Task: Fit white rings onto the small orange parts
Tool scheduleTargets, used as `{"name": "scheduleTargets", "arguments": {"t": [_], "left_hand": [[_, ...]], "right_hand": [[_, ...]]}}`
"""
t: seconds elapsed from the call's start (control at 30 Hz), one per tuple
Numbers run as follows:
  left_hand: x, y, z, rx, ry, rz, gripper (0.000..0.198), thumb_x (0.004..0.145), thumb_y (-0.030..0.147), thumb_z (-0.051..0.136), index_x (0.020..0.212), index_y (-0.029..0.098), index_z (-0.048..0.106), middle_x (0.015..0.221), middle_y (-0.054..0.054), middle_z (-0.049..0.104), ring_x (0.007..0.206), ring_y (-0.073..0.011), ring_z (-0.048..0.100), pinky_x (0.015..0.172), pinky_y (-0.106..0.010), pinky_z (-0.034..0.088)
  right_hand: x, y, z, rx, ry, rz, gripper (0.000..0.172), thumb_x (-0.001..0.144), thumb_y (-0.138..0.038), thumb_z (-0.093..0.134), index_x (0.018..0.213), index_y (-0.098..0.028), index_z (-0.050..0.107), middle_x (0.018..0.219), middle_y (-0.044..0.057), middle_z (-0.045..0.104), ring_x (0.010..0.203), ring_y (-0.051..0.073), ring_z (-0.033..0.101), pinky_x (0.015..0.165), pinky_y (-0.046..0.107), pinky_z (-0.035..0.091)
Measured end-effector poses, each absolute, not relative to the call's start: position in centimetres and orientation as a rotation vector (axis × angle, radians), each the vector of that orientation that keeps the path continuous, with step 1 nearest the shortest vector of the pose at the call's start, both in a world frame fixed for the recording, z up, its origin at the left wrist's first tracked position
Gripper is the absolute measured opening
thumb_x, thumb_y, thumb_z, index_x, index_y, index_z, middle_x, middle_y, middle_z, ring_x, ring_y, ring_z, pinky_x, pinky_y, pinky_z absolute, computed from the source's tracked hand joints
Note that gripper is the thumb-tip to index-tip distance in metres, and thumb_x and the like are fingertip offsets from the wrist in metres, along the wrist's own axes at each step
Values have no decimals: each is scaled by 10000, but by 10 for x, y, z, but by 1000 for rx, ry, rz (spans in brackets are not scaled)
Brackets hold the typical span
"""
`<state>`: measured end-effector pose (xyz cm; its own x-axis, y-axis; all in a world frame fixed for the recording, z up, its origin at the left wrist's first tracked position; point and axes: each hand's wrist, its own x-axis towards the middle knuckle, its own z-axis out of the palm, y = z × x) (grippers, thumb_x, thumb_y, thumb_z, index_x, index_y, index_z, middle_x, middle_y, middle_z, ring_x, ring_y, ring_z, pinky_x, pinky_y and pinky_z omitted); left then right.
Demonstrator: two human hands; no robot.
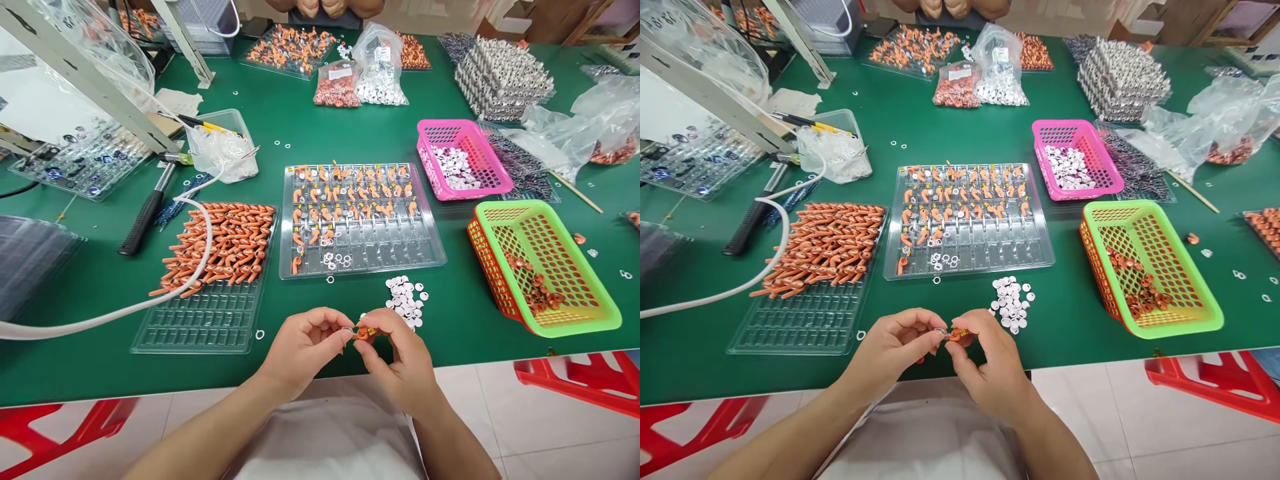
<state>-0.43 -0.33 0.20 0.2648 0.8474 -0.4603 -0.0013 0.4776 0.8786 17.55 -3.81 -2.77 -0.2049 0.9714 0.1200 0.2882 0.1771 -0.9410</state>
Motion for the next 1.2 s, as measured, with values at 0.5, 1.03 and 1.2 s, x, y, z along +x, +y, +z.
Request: {"name": "scheduleTargets", "arguments": {"t": [0.5,1.03,1.2], "left_hand": [[-8,-11,-5,1244,1177,791,115,855,197,636,790,153,720,741,-32,704,617,-108,607,561,-197,469],[-16,-10,-1,868,1027,586,188,755,159,752,830,181,580,721,8,752,670,-126,686,664,-233,527],[-24,-13,-3,930,1065,592,226,744,162,781,822,184,570,750,-10,767,705,-153,709,696,-264,538]], "right_hand": [[171,-40,-29,-1185,-1662,1099,307,904,-86,569,1145,-274,540,1007,10,617,809,127,596,746,248,526],[185,-33,-19,-1063,-1685,1340,204,935,-176,629,1085,-302,688,1027,21,659,937,160,634,817,295,513],[178,-35,-20,-1036,-1788,1135,243,924,-90,585,1063,-269,670,1011,38,654,925,165,626,767,285,513]]}}
